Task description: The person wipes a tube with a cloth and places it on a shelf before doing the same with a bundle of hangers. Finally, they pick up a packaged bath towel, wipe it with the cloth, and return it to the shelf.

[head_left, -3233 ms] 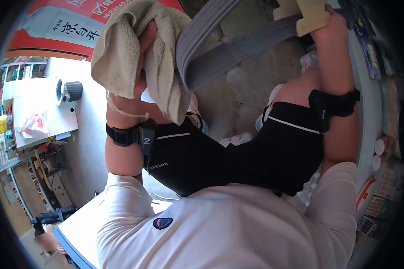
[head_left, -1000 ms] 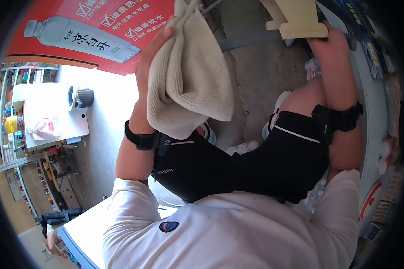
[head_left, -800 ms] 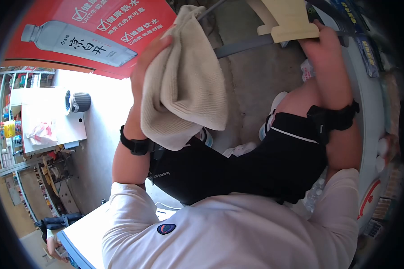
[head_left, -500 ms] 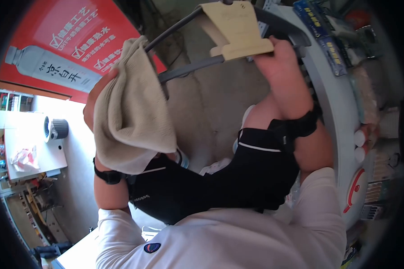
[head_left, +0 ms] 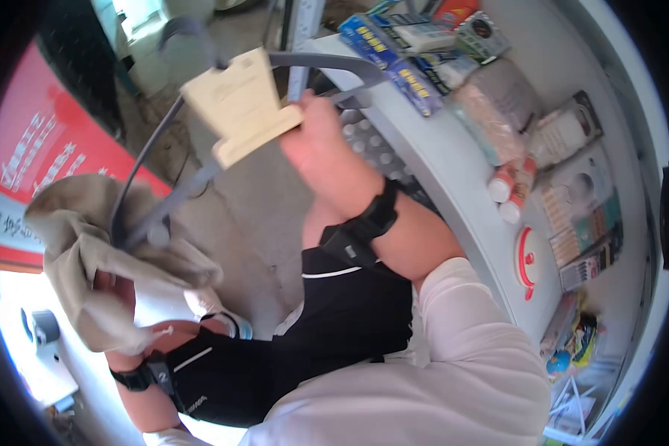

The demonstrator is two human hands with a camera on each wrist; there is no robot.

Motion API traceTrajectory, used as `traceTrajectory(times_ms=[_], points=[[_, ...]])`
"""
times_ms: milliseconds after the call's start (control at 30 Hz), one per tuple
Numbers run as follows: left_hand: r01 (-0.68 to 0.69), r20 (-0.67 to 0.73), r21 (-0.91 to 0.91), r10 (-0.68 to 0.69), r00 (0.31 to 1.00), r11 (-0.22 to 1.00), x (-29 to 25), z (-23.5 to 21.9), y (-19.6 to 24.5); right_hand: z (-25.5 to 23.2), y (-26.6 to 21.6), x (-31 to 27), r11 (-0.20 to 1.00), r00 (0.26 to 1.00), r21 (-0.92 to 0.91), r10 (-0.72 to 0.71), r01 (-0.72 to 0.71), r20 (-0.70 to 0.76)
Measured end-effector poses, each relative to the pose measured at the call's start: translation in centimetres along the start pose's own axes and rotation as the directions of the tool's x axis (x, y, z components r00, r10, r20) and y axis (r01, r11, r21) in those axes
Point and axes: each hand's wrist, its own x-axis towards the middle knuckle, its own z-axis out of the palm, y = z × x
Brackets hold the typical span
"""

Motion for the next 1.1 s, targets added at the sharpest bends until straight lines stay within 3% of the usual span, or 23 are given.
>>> traceTrajectory(times_ms=[33, 67, 133, 167, 267, 400, 433, 500, 600, 700, 733, 833, 967, 1100], points=[[0.117, -0.016, -0.278, -0.126, 0.992, 0.954, -0.5, -0.2, -1.6, 0.2, 0.1, -0.8, 0.999, 0.999, -0.029, -0.02, 0.021, 0.037], [0.168, 0.004, -0.437, -0.185, 0.983, 0.884, -0.9, -0.3, -3.1, 1.2, 0.2, -2.3, 0.998, 0.998, -0.036, -0.041, 0.043, 0.055], [0.462, -0.034, -0.049, -0.463, 0.885, 0.886, -0.4, 0.5, 0.5, 2.1, 0.0, -4.0, 0.997, 0.99, -0.047, -0.061, 0.068, 0.13], [0.459, 0.0, 0.037, -0.46, 0.888, 0.888, -0.4, 0.6, 0.3, 2.3, -0.1, -4.4, 0.996, 0.981, -0.052, -0.06, 0.071, 0.185], [0.263, 0.169, 0.016, -0.262, 0.95, 0.965, -0.3, 0.8, -1.1, 4.1, -0.7, -5.5, 0.978, 0.96, -0.103, -0.151, 0.179, 0.235], [0.118, 0.277, 0.002, -0.114, 0.954, 0.993, -0.4, 0.7, -1.7, 4.8, -0.4, -5.2, 0.94, 0.912, -0.121, -0.269, 0.318, 0.308], [0.092, 0.275, -0.006, -0.087, 0.957, 0.996, -0.4, 0.6, -1.8, 4.9, -0.8, -5.3, 0.942, 0.889, -0.139, -0.229, 0.304, 0.396], [0.048, 0.257, -0.031, -0.038, 0.966, 0.998, -0.3, 0.7, -2.2, 5.5, -1.6, -5.9, 0.954, 0.896, -0.151, -0.18, 0.26, 0.405], [0.016, 0.239, -0.056, -0.002, 0.971, 0.998, -0.3, 1.1, -2.6, 6.8, -2.7, -8.5, 0.961, 0.837, -0.193, -0.064, 0.199, 0.543], [-0.024, 0.274, -0.087, 0.047, 0.96, 0.996, -0.5, 2.0, -2.8, 6.1, -2.1, -11.0, 0.865, 0.795, -0.429, 0.06, 0.261, 0.604], [-0.043, 0.298, -0.098, 0.07, 0.952, 0.994, -0.6, 2.6, -3.0, 5.6, -1.5, -12.3, 0.721, 0.838, -0.61, 0.077, 0.328, 0.541], [-0.093, 0.38, -0.15, 0.144, 0.914, 0.984, -1.0, 4.4, -3.2, 2.8, -0.6, -13.9, 0.595, 0.872, -0.752, 0.166, 0.284, 0.461], [-0.12, 0.552, -0.244, 0.239, 0.799, 0.962, -0.9, 6.5, -2.7, 0.8, -3.5, -14.0, 0.736, 0.936, -0.656, 0.089, 0.169, 0.341], [-0.116, 0.674, -0.297, 0.294, 0.678, 0.948, -0.4, 7.8, -2.5, 0.6, -7.7, -15.7, 0.681, 0.95, -0.663, -0.198, 0.31, 0.241]])
